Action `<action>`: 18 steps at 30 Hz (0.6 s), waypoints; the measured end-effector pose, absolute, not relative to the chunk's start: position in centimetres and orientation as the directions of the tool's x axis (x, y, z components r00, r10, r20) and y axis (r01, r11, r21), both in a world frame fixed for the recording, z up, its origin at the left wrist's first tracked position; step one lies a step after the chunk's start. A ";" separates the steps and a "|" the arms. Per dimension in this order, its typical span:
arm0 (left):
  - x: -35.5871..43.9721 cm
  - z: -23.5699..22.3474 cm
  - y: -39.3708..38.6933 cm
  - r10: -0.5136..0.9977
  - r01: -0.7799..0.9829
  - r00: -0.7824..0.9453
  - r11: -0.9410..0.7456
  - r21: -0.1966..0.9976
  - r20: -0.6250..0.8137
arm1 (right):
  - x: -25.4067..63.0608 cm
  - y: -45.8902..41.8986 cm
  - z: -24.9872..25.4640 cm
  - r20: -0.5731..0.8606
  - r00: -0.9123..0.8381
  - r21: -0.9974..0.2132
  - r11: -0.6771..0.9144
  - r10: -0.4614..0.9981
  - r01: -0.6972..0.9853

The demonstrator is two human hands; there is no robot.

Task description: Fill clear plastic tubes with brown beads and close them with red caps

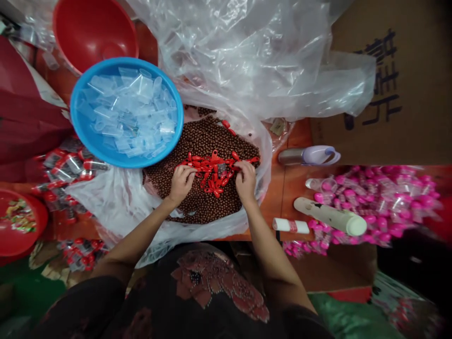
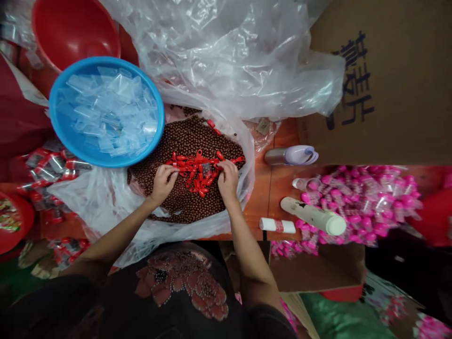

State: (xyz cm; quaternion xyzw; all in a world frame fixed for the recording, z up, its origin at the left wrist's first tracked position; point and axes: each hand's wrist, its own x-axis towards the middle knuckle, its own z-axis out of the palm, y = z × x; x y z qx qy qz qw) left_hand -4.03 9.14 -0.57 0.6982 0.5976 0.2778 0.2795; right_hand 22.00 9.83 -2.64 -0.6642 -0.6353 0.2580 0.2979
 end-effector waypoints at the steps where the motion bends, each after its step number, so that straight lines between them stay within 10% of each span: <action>1: -3.9 -0.6 8.3 0.989 0.665 0.146 -0.127 0.736 0.039 | 21.8 7.8 -2.4 0.040 0.103 -0.715 -0.043 0.994 0.698; 10: 4.5 -2.2 12.9 0.808 0.688 0.566 -0.353 0.635 -0.164 | 18.7 1.7 -2.3 -0.198 -0.513 -0.557 0.335 0.835 0.760; 18: 3.7 -2.7 14.7 0.810 0.731 0.550 -0.348 0.588 -0.204 | 21.8 4.2 -2.6 -0.185 -0.433 -0.448 0.317 0.882 0.836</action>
